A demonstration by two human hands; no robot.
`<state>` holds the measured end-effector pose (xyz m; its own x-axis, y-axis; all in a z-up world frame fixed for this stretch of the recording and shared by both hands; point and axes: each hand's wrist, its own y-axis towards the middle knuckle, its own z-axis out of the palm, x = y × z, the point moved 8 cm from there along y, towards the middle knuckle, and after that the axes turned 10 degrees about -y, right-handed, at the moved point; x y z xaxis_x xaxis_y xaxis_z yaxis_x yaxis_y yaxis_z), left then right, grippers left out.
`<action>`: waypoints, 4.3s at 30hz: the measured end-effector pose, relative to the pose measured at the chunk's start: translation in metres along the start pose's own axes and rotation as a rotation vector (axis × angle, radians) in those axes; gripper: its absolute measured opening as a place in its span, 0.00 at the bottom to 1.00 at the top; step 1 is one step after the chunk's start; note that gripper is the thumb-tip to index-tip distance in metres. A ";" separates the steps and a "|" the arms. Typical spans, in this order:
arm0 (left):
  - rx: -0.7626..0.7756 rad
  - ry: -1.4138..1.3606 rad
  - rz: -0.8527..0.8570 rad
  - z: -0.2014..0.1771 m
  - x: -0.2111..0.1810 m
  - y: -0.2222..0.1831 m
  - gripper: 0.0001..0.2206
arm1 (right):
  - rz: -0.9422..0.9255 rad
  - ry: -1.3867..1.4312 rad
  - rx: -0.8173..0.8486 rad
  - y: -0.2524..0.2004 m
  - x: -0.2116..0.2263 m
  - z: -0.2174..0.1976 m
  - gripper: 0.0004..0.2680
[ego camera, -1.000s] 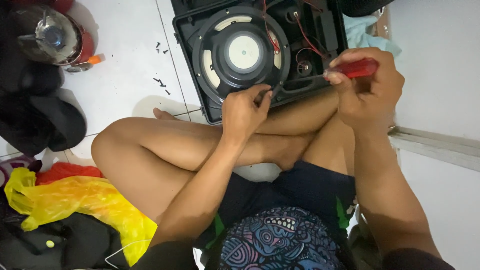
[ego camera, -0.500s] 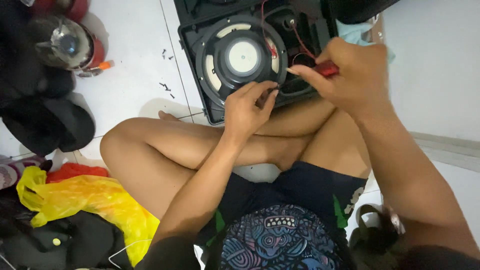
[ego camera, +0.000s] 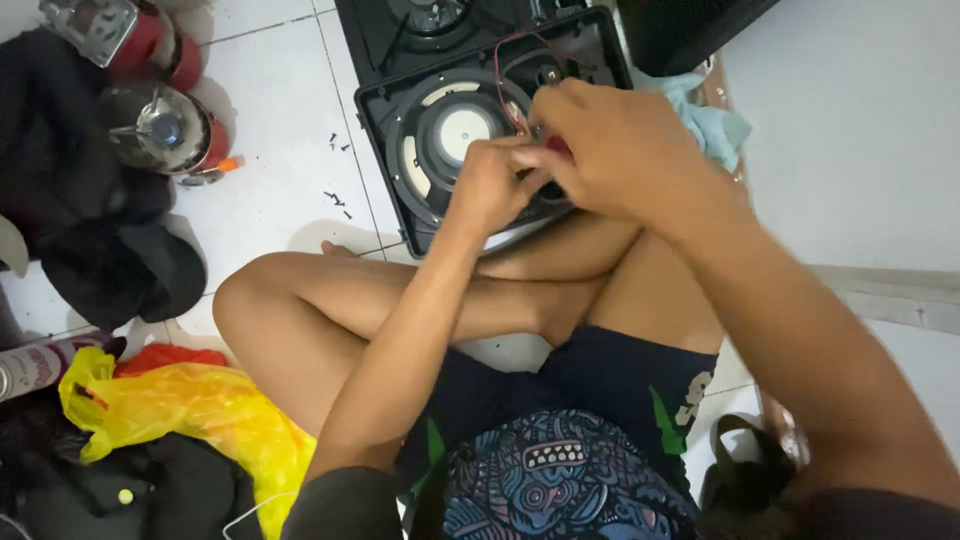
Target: Disassembling a portable gas stove by removing screws with a screwdriver and prying the casing apart.
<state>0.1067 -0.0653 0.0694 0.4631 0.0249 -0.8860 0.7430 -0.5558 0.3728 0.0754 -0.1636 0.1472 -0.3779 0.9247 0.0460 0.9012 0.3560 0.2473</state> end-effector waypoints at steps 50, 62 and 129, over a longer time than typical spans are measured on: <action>-0.196 0.079 -0.088 0.000 0.004 0.004 0.07 | -0.160 -0.581 -0.208 0.012 -0.017 0.019 0.18; -0.081 0.002 -0.061 -0.008 -0.005 0.004 0.13 | -0.130 -0.493 0.046 0.016 -0.015 0.024 0.18; 0.156 -0.156 -0.067 -0.021 0.023 0.017 0.08 | 0.053 1.452 -0.269 0.021 -0.040 0.058 0.06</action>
<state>0.1398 -0.0566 0.0607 0.3258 -0.0554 -0.9438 0.6805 -0.6793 0.2748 0.1220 -0.1855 0.0947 -0.3699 -0.0639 0.9269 0.9160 0.1416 0.3754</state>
